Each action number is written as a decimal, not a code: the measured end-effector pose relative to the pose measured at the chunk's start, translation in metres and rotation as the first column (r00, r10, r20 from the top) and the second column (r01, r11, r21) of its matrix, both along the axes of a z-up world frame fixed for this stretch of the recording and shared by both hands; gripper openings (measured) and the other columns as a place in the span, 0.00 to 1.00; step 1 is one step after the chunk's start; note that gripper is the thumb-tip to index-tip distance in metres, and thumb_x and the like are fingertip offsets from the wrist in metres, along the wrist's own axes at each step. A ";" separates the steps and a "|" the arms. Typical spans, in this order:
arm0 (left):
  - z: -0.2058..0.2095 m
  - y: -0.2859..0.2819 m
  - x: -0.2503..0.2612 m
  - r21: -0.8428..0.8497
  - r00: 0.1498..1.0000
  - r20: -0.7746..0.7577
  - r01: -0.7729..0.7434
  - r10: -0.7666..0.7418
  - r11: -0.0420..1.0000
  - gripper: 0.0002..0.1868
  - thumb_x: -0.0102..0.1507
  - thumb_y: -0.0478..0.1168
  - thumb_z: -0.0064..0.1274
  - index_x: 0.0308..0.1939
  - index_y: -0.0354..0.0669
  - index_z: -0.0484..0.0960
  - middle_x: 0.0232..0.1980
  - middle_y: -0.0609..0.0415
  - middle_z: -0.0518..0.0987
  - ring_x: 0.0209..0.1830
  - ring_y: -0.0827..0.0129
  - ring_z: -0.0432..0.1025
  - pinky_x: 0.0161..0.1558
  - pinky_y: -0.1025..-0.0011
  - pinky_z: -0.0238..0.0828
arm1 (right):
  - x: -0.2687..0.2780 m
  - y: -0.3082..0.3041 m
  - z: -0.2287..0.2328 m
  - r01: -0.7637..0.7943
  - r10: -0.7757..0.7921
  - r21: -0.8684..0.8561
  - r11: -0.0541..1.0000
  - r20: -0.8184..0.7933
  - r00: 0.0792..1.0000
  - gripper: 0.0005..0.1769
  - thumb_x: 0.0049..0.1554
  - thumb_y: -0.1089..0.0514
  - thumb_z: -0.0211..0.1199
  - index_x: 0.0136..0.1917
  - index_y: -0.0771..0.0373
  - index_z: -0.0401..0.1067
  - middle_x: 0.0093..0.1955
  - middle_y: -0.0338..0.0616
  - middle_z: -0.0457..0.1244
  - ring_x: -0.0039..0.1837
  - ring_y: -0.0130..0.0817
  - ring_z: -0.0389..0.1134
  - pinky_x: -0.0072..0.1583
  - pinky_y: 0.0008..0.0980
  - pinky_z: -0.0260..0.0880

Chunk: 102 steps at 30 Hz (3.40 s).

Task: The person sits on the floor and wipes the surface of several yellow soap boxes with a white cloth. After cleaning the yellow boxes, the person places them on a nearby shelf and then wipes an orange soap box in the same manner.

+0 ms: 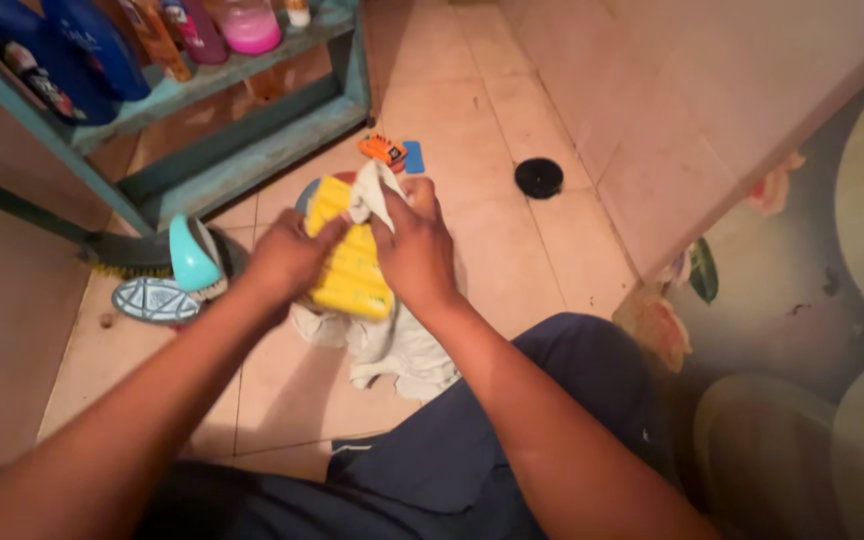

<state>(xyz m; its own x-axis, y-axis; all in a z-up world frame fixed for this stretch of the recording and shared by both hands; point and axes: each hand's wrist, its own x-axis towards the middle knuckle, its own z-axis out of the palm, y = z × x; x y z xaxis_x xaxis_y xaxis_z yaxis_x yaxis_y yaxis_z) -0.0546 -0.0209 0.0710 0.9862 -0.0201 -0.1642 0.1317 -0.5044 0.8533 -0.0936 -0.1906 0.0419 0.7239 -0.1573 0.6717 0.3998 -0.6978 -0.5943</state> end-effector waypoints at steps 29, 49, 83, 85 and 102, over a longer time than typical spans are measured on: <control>-0.081 0.028 0.041 -0.522 0.965 -0.209 -0.245 0.156 0.817 0.23 0.66 0.56 0.52 0.50 0.38 0.73 0.38 0.49 0.81 0.31 0.66 0.77 0.29 0.66 0.72 | 0.024 0.031 -0.011 -0.279 0.284 -0.267 0.923 -0.017 0.959 0.25 0.50 0.63 0.70 0.62 0.60 0.75 0.63 0.48 0.62 0.65 0.50 0.62 0.66 0.45 0.66; -0.112 0.024 0.046 -0.508 0.990 -0.046 -0.137 0.132 0.850 0.25 0.63 0.56 0.59 0.44 0.35 0.74 0.35 0.50 0.80 0.31 0.71 0.75 0.32 0.71 0.74 | 0.034 0.026 -0.032 -0.210 0.209 0.008 0.978 -0.103 0.972 0.26 0.53 0.66 0.68 0.64 0.69 0.70 0.65 0.57 0.59 0.63 0.52 0.66 0.62 0.39 0.69; -0.059 0.042 0.031 -0.699 0.954 -0.238 -0.299 0.182 0.650 0.24 0.66 0.54 0.51 0.55 0.37 0.74 0.48 0.50 0.84 0.44 0.68 0.80 0.46 0.69 0.77 | 0.026 0.033 -0.046 -0.214 0.701 0.831 0.514 -0.263 0.663 0.31 0.68 0.45 0.49 0.76 0.68 0.60 0.71 0.45 0.64 0.71 0.30 0.63 0.72 0.29 0.58; -0.057 0.036 0.028 -0.665 0.962 -0.220 -0.270 0.163 0.696 0.24 0.67 0.54 0.51 0.56 0.37 0.75 0.47 0.51 0.83 0.43 0.68 0.79 0.45 0.69 0.76 | 0.027 0.031 -0.046 -0.197 0.671 0.834 0.515 -0.250 0.698 0.31 0.67 0.45 0.49 0.75 0.69 0.61 0.70 0.46 0.64 0.71 0.31 0.63 0.71 0.30 0.59; -0.050 0.032 0.019 -0.678 0.938 -0.312 -0.330 0.150 0.657 0.26 0.67 0.53 0.50 0.62 0.40 0.73 0.54 0.51 0.82 0.48 0.65 0.78 0.49 0.66 0.75 | 0.027 0.037 -0.043 -0.188 0.730 0.894 0.406 -0.194 0.656 0.33 0.66 0.44 0.49 0.77 0.66 0.57 0.74 0.47 0.61 0.75 0.36 0.60 0.74 0.35 0.57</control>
<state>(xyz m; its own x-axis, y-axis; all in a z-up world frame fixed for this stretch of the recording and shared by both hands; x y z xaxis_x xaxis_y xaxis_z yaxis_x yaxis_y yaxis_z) -0.0355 0.0112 0.0215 0.9151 0.0130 -0.4031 0.3783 0.3186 0.8691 -0.0671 -0.1534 -0.0009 0.9954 0.0948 -0.0098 -0.0413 0.3354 -0.9412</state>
